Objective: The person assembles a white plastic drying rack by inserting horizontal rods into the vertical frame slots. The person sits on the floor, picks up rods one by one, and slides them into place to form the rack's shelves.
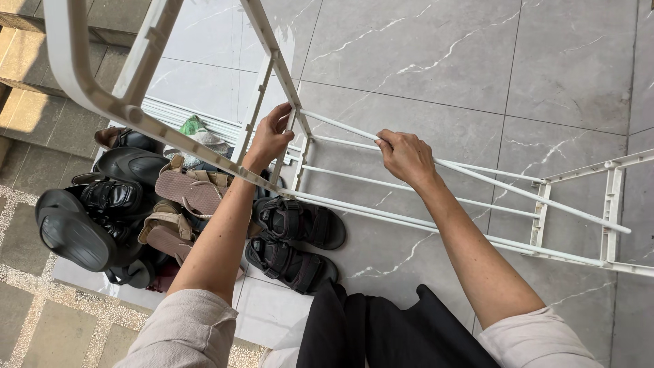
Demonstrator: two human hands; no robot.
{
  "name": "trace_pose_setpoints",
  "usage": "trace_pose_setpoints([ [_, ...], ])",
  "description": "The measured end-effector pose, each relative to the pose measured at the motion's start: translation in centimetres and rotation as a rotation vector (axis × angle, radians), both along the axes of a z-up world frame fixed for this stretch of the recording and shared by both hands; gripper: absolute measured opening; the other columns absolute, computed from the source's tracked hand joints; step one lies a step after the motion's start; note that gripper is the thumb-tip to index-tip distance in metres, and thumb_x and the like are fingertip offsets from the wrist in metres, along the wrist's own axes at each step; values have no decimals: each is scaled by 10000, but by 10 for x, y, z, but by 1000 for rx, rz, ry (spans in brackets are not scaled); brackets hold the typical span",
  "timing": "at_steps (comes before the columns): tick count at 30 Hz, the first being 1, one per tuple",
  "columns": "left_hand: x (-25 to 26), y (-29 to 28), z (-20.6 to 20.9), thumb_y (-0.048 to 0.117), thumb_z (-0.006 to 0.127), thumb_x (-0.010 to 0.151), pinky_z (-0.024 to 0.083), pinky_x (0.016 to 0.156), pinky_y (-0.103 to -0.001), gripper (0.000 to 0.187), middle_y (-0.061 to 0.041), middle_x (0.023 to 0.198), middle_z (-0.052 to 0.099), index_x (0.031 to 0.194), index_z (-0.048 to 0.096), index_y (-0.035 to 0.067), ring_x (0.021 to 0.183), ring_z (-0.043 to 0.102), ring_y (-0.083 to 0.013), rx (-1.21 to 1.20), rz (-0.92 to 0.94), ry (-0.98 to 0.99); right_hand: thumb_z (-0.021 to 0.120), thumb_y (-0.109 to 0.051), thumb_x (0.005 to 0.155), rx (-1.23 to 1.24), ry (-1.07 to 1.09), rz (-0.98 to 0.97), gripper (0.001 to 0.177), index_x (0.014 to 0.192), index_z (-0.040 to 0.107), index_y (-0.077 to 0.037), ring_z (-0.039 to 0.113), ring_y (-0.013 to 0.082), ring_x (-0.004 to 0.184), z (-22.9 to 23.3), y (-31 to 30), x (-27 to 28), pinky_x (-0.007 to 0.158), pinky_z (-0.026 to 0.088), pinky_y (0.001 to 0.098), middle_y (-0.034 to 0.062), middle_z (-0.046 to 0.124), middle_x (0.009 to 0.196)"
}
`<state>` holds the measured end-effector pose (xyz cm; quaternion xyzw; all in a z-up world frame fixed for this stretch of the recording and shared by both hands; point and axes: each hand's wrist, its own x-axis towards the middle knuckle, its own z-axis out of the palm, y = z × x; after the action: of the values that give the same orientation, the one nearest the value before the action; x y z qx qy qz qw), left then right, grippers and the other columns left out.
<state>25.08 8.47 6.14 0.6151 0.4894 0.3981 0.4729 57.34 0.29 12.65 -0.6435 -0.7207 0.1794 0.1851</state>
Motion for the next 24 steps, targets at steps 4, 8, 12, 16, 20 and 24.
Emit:
trace_pose_setpoints([
  [4, 4, 0, 13, -176, 605, 749, 451, 1164, -325, 736, -143, 1488, 554, 1452, 476, 0, 1418, 517, -257, 4, 11, 92, 604, -280, 1004, 57, 15, 24, 229, 1049, 762, -120, 696, 314, 680, -11, 8, 6, 619, 523, 469, 88, 737, 744],
  [8, 7, -5, 24, -156, 631, 752, 499, 1118, -323, 704, -140, 1430, 600, 1427, 511, 1, 1358, 571, -252, 0, 45, 179, 606, -289, 1015, 5, 22, 11, 221, 1049, 760, -135, 702, 233, 631, -23, 17, 7, 590, 535, 414, 49, 738, 722],
  [12, 9, -7, 28, -144, 643, 751, 556, 1051, -316, 690, -145, 1405, 620, 1415, 515, -6, 1301, 625, -249, 12, 54, 207, 622, -279, 1006, 26, 8, 25, 208, 1038, 771, -138, 685, 209, 603, -27, 22, 9, 570, 519, 395, 36, 727, 689],
  [16, 10, -7, 30, -138, 636, 759, 579, 1020, -312, 683, -149, 1413, 611, 1419, 511, -11, 1266, 649, -250, 26, 60, 248, 628, -272, 999, 74, 23, 45, 206, 1026, 776, -131, 674, 202, 591, -27, 20, 10, 532, 508, 388, 26, 715, 692],
  [20, 9, -6, 29, -130, 656, 750, 572, 1028, -320, 677, -149, 1389, 638, 1405, 538, -10, 1262, 657, -249, 36, 57, 252, 624, -268, 1018, 95, -22, 34, 205, 1044, 780, -138, 665, 204, 575, -27, 18, 6, 523, 500, 388, 29, 706, 683],
  [24, 3, 2, 25, -130, 698, 715, 563, 1050, -342, 696, -166, 1369, 635, 1384, 538, -25, 1293, 623, -259, 26, 2, 222, 620, -262, 1006, 84, -26, 75, 206, 1056, 779, -140, 666, 193, 577, -26, 24, 11, 529, 510, 375, 26, 717, 688],
])
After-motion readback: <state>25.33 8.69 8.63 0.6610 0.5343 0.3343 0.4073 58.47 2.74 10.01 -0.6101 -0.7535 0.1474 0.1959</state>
